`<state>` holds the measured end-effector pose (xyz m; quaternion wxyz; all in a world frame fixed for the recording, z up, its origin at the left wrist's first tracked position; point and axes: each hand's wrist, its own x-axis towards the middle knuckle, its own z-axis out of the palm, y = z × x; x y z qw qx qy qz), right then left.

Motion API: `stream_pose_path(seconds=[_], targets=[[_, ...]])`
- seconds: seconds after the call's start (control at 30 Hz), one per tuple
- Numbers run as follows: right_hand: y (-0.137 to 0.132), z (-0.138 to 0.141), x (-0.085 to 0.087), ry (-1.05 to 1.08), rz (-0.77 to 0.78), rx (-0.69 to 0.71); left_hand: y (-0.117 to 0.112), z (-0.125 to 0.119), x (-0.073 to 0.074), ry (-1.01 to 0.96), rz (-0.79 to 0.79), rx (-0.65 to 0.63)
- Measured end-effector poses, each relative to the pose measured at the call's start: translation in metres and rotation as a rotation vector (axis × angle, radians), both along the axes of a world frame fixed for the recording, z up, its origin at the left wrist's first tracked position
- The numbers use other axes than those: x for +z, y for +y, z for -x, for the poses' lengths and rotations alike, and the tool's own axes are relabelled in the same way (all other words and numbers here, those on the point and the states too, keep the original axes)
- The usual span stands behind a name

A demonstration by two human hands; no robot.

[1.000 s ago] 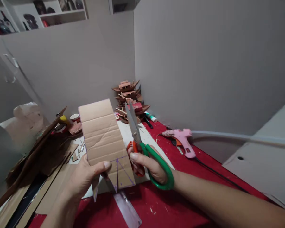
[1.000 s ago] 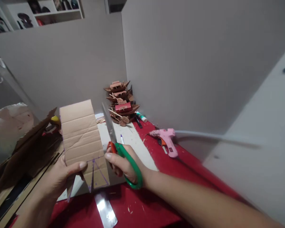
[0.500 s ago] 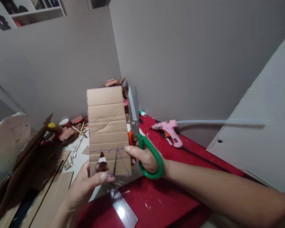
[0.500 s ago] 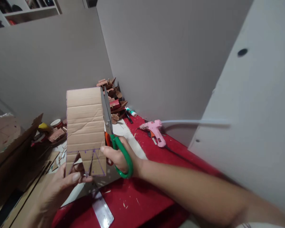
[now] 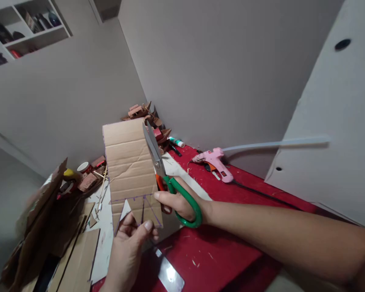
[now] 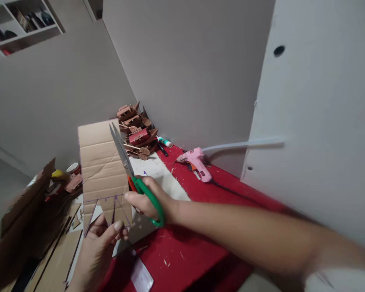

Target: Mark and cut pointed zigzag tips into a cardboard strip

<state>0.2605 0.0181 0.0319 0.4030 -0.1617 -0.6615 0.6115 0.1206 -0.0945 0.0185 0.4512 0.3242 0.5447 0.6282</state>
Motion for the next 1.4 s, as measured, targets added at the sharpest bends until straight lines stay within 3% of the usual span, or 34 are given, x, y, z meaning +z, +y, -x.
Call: stream_pose_path(seconds=[0.23, 0.47, 0.67, 1.1, 1.4], targets=[[-0.003, 0.005, -0.013, -0.101, 0.067, 0.105, -0.001, 0.018, 0.031, -0.039, -0.286, 0.270], [-0.015, 0.003, -0.014, -0.342, -0.408, 0.219, -0.005, 0.037, 0.044, -0.035, -0.431, 0.401], [-0.019, -0.001, -0.016, -0.510, -0.527, 0.258, -0.006, 0.033, 0.044, -0.041, -0.458, 0.377], [-0.023, -0.001, -0.008, -0.537, -0.518, 0.318, -0.006, 0.029, 0.035, 0.062, -0.427, 0.380], [-0.022, 0.000, -0.012, -0.493, -0.505, 0.338, -0.005, 0.026, 0.030, 0.067, -0.396, 0.376]])
